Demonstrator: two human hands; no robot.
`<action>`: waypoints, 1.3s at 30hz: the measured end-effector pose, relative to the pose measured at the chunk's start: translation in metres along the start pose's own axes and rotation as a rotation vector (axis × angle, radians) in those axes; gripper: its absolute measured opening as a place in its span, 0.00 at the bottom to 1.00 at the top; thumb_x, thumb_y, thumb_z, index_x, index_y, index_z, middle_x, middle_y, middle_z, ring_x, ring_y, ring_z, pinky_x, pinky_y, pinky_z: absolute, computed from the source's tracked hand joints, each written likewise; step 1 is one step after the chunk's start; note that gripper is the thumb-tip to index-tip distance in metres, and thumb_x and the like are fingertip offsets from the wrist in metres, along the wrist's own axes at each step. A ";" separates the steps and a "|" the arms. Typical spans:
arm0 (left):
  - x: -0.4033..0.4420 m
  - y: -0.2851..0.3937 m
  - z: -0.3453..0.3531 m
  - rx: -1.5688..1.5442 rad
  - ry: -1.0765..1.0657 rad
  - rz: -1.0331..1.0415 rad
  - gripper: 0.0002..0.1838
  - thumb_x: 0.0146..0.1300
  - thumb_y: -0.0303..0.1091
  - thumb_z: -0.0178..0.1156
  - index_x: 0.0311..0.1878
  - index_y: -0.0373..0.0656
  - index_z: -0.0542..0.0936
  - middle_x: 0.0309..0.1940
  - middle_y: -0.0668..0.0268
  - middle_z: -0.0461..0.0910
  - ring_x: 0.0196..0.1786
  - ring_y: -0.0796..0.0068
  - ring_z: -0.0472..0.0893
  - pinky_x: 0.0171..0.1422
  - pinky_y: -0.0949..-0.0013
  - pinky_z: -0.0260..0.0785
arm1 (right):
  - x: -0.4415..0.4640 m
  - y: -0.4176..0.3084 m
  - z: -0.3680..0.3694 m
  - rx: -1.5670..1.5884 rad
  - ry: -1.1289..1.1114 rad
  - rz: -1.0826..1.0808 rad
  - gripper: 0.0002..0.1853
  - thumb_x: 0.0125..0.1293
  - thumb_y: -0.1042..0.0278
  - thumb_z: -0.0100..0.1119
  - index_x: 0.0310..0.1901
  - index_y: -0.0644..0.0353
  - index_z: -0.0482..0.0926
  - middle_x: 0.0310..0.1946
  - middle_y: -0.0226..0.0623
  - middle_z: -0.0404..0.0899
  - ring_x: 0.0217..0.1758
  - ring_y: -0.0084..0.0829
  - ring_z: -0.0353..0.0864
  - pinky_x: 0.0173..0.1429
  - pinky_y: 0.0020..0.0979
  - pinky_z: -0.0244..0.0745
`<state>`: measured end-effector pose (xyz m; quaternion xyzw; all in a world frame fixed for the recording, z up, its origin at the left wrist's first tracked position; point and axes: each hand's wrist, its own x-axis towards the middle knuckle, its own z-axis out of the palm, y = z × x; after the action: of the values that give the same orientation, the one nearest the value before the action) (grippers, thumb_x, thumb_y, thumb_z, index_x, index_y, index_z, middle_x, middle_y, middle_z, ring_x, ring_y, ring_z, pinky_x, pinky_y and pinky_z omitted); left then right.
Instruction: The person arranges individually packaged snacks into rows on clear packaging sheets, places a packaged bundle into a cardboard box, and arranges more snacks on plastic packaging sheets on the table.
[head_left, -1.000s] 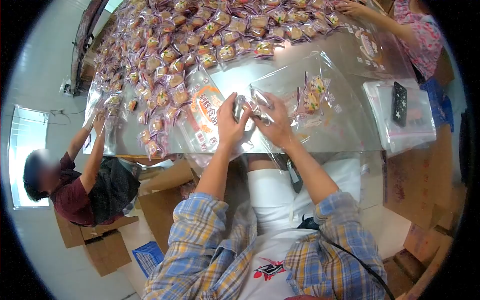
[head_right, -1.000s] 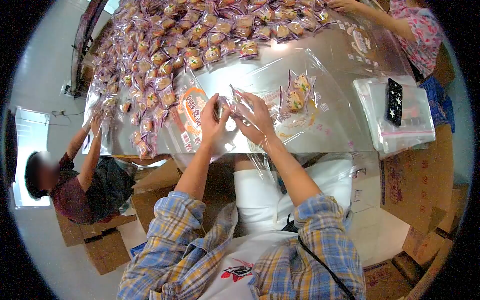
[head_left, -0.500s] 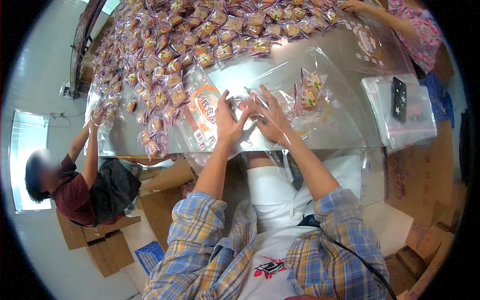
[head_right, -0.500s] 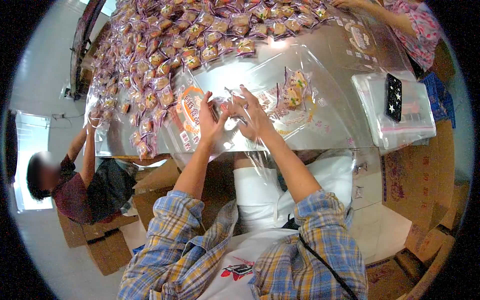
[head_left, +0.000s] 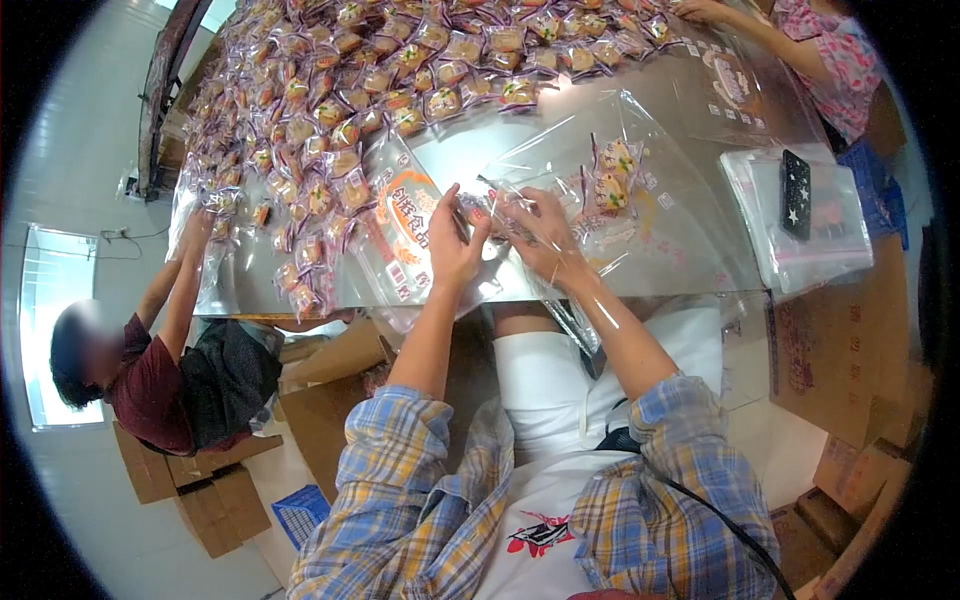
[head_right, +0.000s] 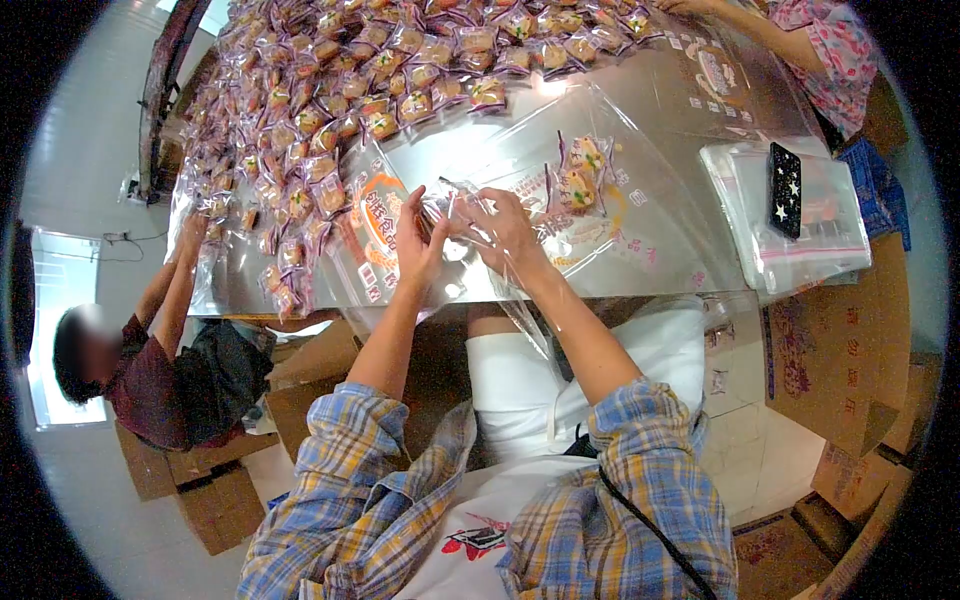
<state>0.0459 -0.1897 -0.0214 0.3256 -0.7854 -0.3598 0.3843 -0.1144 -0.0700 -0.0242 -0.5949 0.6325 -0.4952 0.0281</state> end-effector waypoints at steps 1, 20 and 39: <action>0.000 -0.001 0.000 0.004 -0.007 0.006 0.44 0.66 0.55 0.71 0.75 0.33 0.70 0.64 0.47 0.78 0.64 0.49 0.78 0.73 0.53 0.68 | 0.001 -0.003 -0.002 0.025 0.000 -0.006 0.31 0.64 0.73 0.70 0.70 0.49 0.78 0.63 0.46 0.76 0.69 0.51 0.75 0.72 0.47 0.74; 0.002 0.023 -0.005 0.343 -0.028 0.350 0.23 0.75 0.47 0.57 0.66 0.47 0.84 0.69 0.52 0.77 0.68 0.46 0.73 0.74 0.47 0.63 | 0.008 -0.010 -0.055 -0.529 0.167 0.126 0.29 0.60 0.72 0.64 0.66 0.55 0.78 0.66 0.46 0.75 0.72 0.49 0.72 0.75 0.53 0.65; 0.002 0.018 -0.002 0.158 0.050 0.301 0.33 0.69 0.46 0.67 0.70 0.33 0.73 0.64 0.46 0.77 0.67 0.43 0.75 0.73 0.49 0.67 | 0.006 -0.011 -0.072 0.049 0.136 0.540 0.33 0.61 0.66 0.76 0.65 0.66 0.71 0.58 0.53 0.76 0.62 0.52 0.77 0.67 0.47 0.73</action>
<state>0.0425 -0.1824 -0.0045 0.2425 -0.8413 -0.2272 0.4263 -0.1531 -0.0302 0.0228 -0.3691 0.7565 -0.5238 0.1308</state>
